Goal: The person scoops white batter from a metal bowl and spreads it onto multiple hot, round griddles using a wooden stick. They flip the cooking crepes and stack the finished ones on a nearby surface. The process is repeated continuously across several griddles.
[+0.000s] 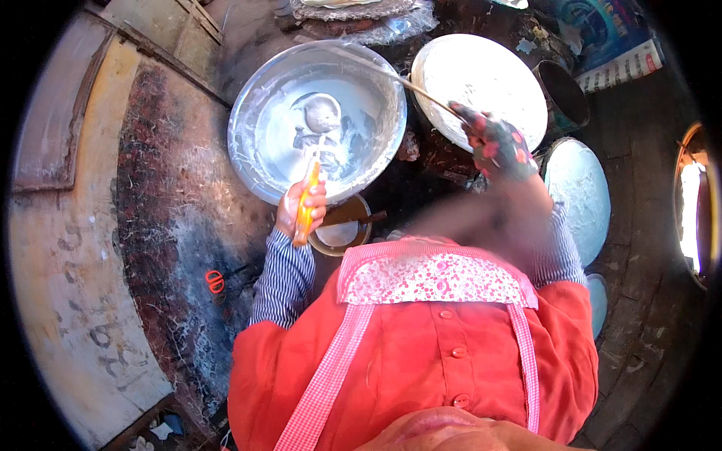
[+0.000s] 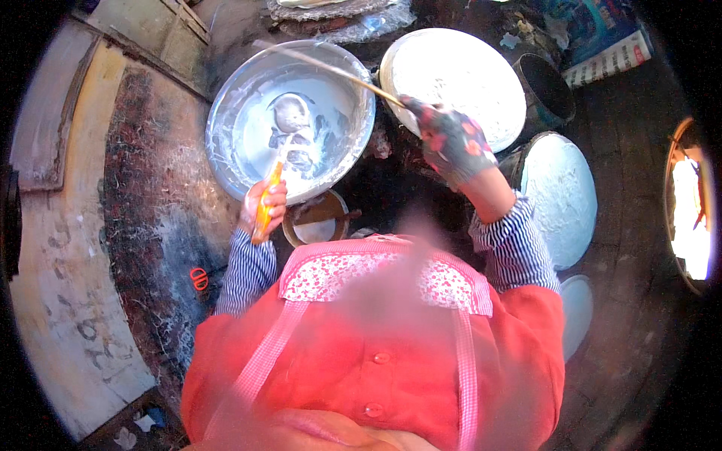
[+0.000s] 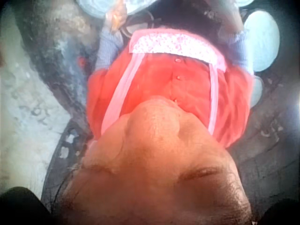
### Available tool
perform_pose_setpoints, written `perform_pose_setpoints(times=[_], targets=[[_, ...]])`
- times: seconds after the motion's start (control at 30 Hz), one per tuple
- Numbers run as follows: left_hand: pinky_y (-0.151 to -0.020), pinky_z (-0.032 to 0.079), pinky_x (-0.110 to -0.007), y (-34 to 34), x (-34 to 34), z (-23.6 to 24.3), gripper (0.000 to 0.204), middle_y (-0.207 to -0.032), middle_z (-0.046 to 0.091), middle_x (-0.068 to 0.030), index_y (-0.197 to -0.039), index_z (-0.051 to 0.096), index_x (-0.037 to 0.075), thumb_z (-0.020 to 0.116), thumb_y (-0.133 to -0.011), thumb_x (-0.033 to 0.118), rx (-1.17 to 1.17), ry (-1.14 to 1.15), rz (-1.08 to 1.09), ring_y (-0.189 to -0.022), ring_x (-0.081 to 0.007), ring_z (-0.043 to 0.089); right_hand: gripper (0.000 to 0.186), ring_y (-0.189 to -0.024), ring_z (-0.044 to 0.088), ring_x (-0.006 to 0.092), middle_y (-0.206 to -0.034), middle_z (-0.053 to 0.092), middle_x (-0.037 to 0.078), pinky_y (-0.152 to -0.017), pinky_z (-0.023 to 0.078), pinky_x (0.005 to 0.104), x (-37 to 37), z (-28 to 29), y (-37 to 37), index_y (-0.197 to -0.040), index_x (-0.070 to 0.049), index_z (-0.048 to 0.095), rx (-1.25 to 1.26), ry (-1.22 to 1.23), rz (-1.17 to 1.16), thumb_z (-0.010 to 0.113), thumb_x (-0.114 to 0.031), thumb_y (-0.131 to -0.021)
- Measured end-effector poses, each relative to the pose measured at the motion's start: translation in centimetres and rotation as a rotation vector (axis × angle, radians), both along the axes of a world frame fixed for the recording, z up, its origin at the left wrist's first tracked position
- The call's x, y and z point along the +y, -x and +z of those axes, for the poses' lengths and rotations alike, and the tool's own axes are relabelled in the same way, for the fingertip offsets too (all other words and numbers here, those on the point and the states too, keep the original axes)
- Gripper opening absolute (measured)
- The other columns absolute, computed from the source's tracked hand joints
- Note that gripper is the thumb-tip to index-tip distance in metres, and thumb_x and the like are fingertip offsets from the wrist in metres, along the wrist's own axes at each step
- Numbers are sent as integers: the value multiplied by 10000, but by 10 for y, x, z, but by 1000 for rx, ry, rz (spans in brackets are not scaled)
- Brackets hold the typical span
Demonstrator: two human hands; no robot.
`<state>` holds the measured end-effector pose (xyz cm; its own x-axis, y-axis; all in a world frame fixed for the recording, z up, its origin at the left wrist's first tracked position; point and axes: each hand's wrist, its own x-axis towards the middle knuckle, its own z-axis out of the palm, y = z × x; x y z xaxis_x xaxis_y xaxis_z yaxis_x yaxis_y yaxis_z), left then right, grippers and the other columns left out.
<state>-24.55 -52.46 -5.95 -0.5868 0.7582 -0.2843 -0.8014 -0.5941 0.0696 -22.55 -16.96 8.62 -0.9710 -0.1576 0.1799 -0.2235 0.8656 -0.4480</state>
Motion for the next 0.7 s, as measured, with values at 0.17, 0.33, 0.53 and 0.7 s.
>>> perform_pose_setpoints(times=[0.17, 0.33, 0.53, 0.7], targets=[[-386, 427, -274, -19, -17, 38, 305, -712, 419, -5, -1055, 405, 18, 438, -870, 258, 335, 117, 133, -480, -110, 429, 490, -627, 532, 125, -813, 549, 39, -578, 440, 254, 26, -83, -32, -1241, -101, 411, -117, 1003, -272, 399, 49, -775], [-418, 407, -258, 63, -15, -4, 250, -698, 429, -4, -981, 419, 20, 466, -852, 229, 123, 298, 98, -496, -84, 423, 527, -669, 502, 90, -953, 530, 51, -611, 423, 205, 10, -103, -51, -1266, -75, 364, -362, 1283, -403, 331, 88, -766], [-449, 400, -243, 117, -14, -37, 212, -695, 434, 0, -943, 423, 10, 452, -857, 202, -24, 200, -36, -513, -81, 426, 535, -650, 517, 85, -923, 556, 68, -582, 425, 197, 5, -125, -64, -1260, -71, 371, -310, 1130, -522, 317, 98, -756], [-402, 429, -243, 93, -12, 10, 251, -699, 415, -8, -1010, 412, 12, 425, -876, 225, 184, 174, 58, -485, -79, 427, 410, -602, 514, 69, -855, 563, 33, -521, 429, 200, 9, -111, -87, -1226, -53, 408, -393, 1109, -698, 508, -79, -828]])
